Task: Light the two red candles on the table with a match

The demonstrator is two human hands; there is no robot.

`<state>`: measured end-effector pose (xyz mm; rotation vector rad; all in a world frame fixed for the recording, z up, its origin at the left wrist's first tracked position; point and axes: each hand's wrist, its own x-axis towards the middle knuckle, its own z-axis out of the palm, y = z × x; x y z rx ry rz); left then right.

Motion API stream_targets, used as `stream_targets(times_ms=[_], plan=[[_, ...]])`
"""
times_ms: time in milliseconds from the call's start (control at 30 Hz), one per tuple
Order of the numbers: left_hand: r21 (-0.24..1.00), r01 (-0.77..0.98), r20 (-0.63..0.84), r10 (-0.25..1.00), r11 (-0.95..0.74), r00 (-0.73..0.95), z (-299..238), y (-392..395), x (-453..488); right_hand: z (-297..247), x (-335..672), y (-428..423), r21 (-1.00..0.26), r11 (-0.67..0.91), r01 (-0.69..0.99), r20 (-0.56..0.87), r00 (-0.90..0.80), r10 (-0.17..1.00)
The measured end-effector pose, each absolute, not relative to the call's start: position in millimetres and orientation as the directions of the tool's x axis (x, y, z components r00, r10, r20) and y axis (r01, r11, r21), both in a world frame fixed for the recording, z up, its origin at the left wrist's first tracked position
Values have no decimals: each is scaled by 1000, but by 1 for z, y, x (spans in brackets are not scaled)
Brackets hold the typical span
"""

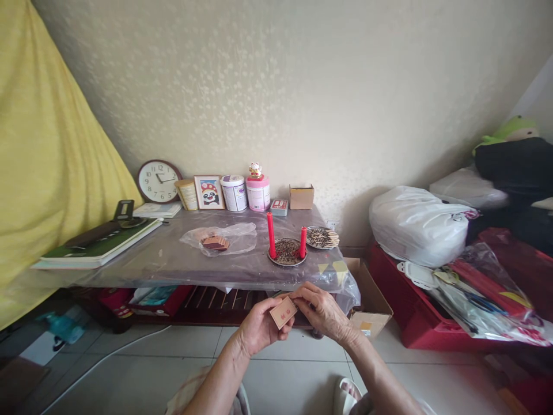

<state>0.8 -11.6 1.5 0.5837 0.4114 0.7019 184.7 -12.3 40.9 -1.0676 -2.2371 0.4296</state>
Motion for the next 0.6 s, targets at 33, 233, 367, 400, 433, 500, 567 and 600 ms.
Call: stream_targets(times_ms=[33, 233, 367, 400, 433, 500, 567, 600], plan=[[625, -478, -160, 700, 617, 696, 1, -12, 1, 41, 185, -12, -520, 626, 581, 391, -490, 779], [643, -440, -196, 690, 627, 697, 1, -12, 0, 43, 187, -11, -500, 645, 577, 377, -526, 762], [652, -420, -214, 685, 631, 697, 0, -12, 1, 42, 189, -11, -491, 639, 591, 366, -526, 768], [654, -414, -216, 681, 633, 700, 0, -12, 1, 42, 189, -11, -488, 641, 592, 367, -528, 766], [654, -408, -220, 676, 637, 703, 0, -12, 1, 41, 190, -11, -486, 644, 592, 366, -531, 764], [654, -396, -230, 668, 644, 707, 1, -12, 1, 41, 190, -10, -481, 646, 593, 362, -536, 762], [655, -393, -234, 668, 645, 706, 1, -12, 0, 40, 190, -10, -481, 645, 594, 354, -541, 763], [656, -394, -232, 669, 643, 706, 1, -12, 0, 40, 190, -10, -483, 645, 593, 349, -545, 762]])
